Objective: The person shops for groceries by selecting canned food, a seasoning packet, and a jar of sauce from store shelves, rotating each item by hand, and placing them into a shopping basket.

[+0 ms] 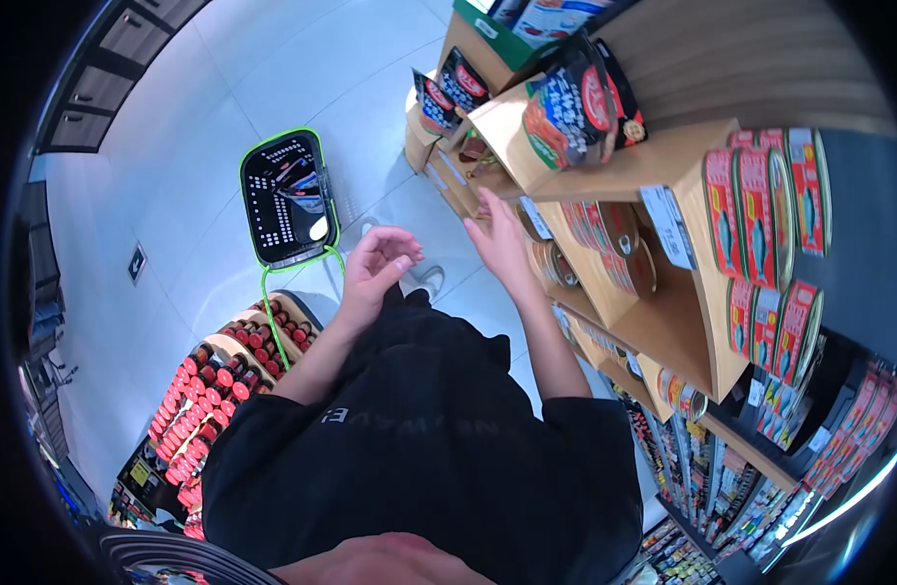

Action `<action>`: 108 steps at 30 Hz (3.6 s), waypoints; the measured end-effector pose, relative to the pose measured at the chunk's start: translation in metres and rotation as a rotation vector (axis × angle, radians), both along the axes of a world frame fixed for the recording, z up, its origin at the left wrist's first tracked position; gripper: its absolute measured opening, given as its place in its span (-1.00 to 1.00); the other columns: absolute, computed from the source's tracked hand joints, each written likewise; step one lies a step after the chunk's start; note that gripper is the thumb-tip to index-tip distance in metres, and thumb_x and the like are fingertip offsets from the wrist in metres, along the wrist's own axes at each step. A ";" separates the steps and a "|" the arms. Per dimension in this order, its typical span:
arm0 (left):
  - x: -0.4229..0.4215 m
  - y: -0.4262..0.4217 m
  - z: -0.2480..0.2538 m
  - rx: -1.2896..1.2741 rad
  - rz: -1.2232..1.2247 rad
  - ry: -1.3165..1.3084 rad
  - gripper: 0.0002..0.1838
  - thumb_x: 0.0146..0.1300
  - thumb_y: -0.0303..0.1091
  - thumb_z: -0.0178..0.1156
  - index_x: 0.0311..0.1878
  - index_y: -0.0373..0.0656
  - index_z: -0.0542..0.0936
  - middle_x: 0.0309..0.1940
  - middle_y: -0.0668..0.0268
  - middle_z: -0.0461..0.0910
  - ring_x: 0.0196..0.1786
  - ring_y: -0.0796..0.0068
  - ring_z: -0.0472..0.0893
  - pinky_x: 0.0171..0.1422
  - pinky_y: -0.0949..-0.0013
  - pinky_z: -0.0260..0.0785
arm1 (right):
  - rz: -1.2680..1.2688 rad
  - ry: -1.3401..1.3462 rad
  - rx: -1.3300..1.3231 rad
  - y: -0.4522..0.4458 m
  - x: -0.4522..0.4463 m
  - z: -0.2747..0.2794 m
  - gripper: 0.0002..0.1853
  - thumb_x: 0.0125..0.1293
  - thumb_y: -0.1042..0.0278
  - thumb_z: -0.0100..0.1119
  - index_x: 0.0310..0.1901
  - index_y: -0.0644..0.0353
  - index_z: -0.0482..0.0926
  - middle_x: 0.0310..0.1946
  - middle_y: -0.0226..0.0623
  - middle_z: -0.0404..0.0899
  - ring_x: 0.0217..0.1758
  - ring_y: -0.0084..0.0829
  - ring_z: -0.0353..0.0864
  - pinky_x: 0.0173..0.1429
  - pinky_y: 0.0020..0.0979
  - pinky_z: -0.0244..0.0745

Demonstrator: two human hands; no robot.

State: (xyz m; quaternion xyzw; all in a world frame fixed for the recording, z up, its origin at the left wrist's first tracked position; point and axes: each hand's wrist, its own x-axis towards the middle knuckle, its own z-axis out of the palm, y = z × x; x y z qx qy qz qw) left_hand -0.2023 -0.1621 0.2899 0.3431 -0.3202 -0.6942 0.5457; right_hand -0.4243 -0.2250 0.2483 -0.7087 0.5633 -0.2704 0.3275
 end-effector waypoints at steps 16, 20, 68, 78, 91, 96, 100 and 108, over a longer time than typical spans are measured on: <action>0.135 -0.050 -0.035 0.106 0.211 -0.213 -0.70 0.28 -0.43 0.22 0.05 -0.21 0.46 -0.11 0.33 0.56 -0.02 0.57 0.54 0.07 0.44 0.40 | -0.452 0.346 0.303 -0.080 0.001 -0.161 -0.69 0.29 0.23 0.13 -0.24 0.36 0.69 -0.38 -0.02 0.70 -0.36 -0.29 0.72 -0.13 -0.30 0.60; 0.150 -0.061 -0.033 -0.004 0.032 -0.568 -0.46 0.19 -0.30 0.33 0.19 -0.21 0.39 0.01 0.19 0.53 0.10 0.35 0.53 0.18 0.26 0.39 | -0.514 -0.360 0.555 -0.055 0.056 -0.117 -0.76 0.39 0.39 0.07 -0.24 0.41 0.64 -0.45 -0.11 0.68 -0.49 -0.31 0.68 -0.29 -0.36 0.61; 0.174 -0.100 0.077 -0.009 0.192 0.207 -0.60 0.53 -0.24 -0.08 0.24 -0.37 0.35 0.05 0.05 0.58 -0.04 0.26 0.69 -0.15 0.25 0.68 | 0.175 -0.962 0.525 -0.091 0.172 0.162 -0.52 0.42 0.44 0.05 0.29 0.40 0.20 0.09 0.03 0.53 -0.01 -0.18 0.68 -0.06 -0.22 0.71; 0.176 -0.094 0.088 -0.078 0.153 0.285 -0.58 0.51 -0.30 -0.05 0.28 -0.39 0.29 0.13 0.00 0.52 0.06 0.18 0.65 0.01 0.12 0.65 | 0.248 -0.983 0.415 -0.083 0.169 0.162 -0.58 0.46 0.45 -0.03 0.26 0.45 0.22 0.05 0.09 0.56 -0.12 -0.11 0.71 -0.07 -0.20 0.67; 0.177 -0.091 0.084 -0.120 0.065 0.301 -0.59 0.50 -0.35 -0.06 0.30 -0.40 0.26 0.18 -0.02 0.48 0.16 0.12 0.59 0.16 -0.01 0.57 | 0.245 -0.972 0.336 -0.079 0.170 0.162 -0.58 0.44 0.48 0.00 0.25 0.47 0.24 0.06 0.06 0.56 -0.07 -0.16 0.70 -0.04 -0.21 0.65; 0.175 -0.090 0.087 -0.119 0.074 0.310 -0.58 0.53 -0.31 -0.10 0.31 -0.39 0.25 0.19 -0.01 0.48 0.18 0.14 0.58 0.19 -0.01 0.55 | 0.152 -1.023 0.324 -0.078 0.171 0.158 -0.48 0.43 0.27 0.10 0.26 0.46 0.24 0.12 0.01 0.52 0.11 -0.20 0.62 0.06 -0.15 0.64; 0.171 -0.090 0.084 -0.141 0.057 0.327 -0.57 0.53 -0.30 -0.11 0.32 -0.38 0.25 0.21 0.01 0.47 0.19 0.16 0.57 0.19 0.02 0.55 | 0.196 -1.110 0.328 -0.077 0.166 0.145 -0.43 0.47 0.09 0.04 0.29 0.38 0.24 0.16 -0.03 0.49 0.15 -0.20 0.58 0.08 -0.12 0.60; 0.161 -0.087 0.087 -0.121 0.032 0.248 -0.53 0.53 -0.26 -0.11 0.35 -0.38 0.20 0.23 -0.05 0.44 0.18 0.08 0.57 0.19 -0.04 0.54 | -0.009 -1.297 0.451 -0.070 0.186 0.135 -0.46 0.56 0.00 -0.24 0.39 0.18 0.18 0.30 -0.20 0.39 0.31 -0.28 0.44 0.31 -0.12 0.37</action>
